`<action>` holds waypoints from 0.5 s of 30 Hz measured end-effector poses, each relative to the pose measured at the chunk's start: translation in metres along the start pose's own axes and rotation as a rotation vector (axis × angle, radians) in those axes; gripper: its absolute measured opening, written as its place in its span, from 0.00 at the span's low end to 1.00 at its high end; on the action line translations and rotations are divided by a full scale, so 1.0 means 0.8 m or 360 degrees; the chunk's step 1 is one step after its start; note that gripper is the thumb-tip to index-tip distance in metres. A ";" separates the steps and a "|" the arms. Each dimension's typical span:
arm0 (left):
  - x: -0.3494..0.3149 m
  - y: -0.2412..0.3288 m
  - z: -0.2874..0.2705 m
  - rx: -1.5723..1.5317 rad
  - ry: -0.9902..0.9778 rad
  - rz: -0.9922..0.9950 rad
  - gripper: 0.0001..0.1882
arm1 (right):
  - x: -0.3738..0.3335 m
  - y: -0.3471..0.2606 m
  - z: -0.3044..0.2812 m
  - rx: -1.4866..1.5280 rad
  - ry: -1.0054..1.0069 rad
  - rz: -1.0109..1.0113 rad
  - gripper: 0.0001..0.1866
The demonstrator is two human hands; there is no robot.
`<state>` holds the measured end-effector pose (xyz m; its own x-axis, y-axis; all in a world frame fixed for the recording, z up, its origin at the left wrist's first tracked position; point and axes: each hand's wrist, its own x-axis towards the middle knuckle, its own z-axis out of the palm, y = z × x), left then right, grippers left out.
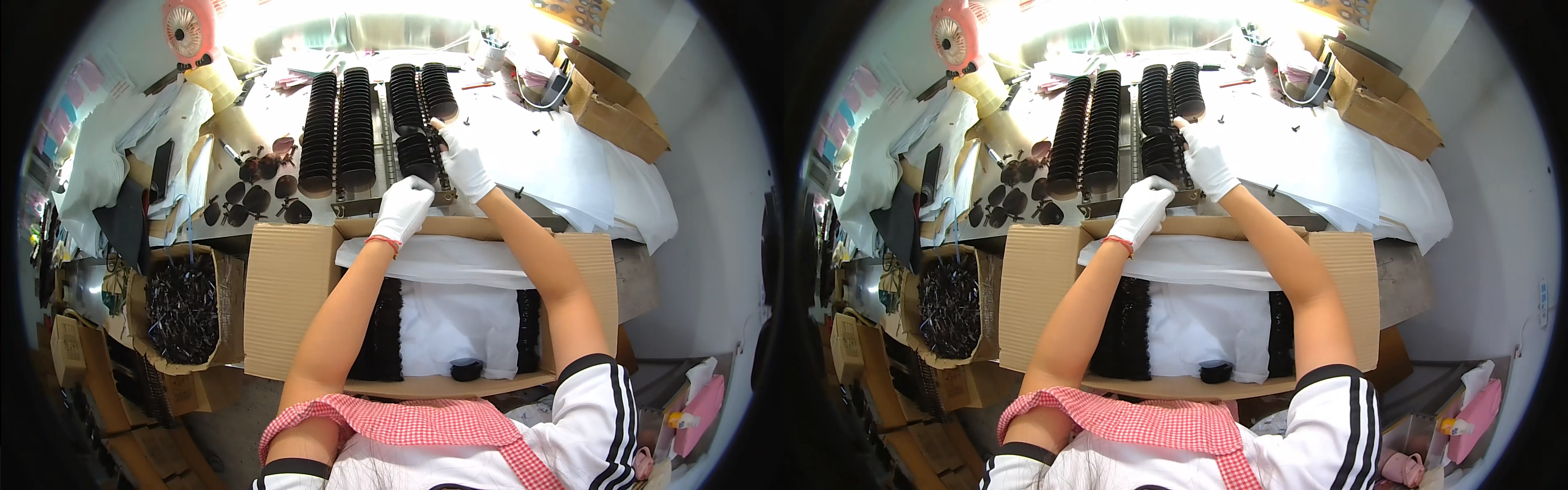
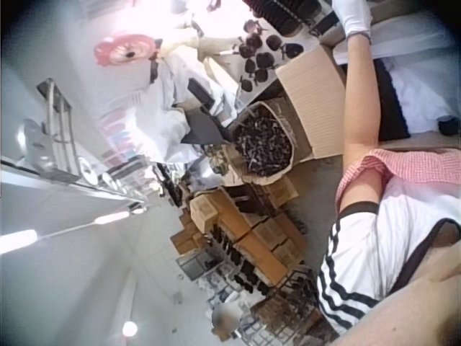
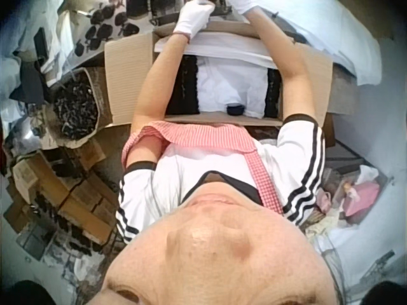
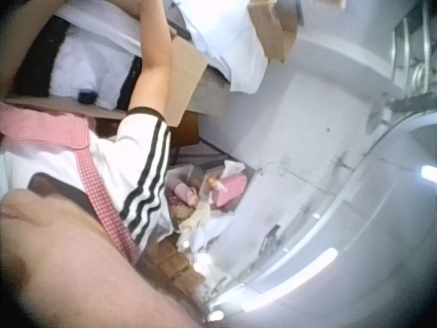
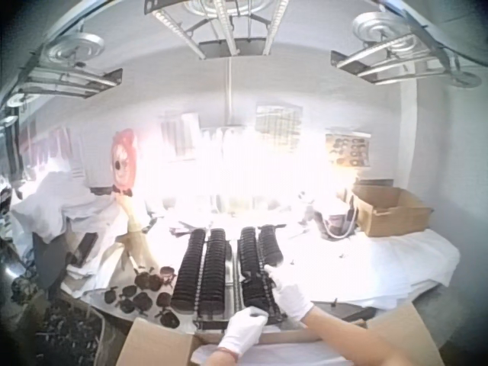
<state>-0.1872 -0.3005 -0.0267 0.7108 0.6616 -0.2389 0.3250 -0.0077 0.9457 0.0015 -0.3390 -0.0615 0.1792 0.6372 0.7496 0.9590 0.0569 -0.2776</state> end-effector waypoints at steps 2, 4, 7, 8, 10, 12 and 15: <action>-0.001 0.002 0.000 -0.0005 0.0006 -0.0010 0.12 | 0.006 0.004 0.000 -0.0048 0.0056 -0.0247 0.28; -0.003 0.003 -0.002 -0.0073 -0.0014 -0.0013 0.12 | 0.017 0.006 -0.013 -0.0145 0.0062 -0.0268 0.27; -0.014 0.009 -0.003 -0.0326 -0.0040 -0.0062 0.11 | 0.033 -0.008 -0.051 -0.0260 -0.0066 0.0283 0.23; -0.020 0.012 -0.003 -0.0511 -0.0003 -0.0042 0.11 | 0.036 -0.020 -0.064 -0.0044 -0.0031 0.0395 0.22; -0.033 0.020 0.000 -0.0871 0.0097 -0.0057 0.12 | 0.038 -0.057 -0.080 0.0407 0.0007 0.0655 0.21; -0.046 0.029 0.008 -0.1425 0.0084 0.0002 0.19 | 0.027 -0.098 -0.094 0.0885 -0.0134 0.0901 0.23; -0.059 0.037 0.005 -0.2027 -0.0337 0.0003 0.27 | 0.007 -0.142 -0.107 0.0869 -0.0585 0.0393 0.24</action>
<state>-0.2085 -0.3344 0.0120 0.8333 0.5301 -0.1568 -0.4130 0.7855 0.4609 -0.0881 -0.4078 0.0256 0.1995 0.8943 0.4006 0.6351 0.1934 -0.7478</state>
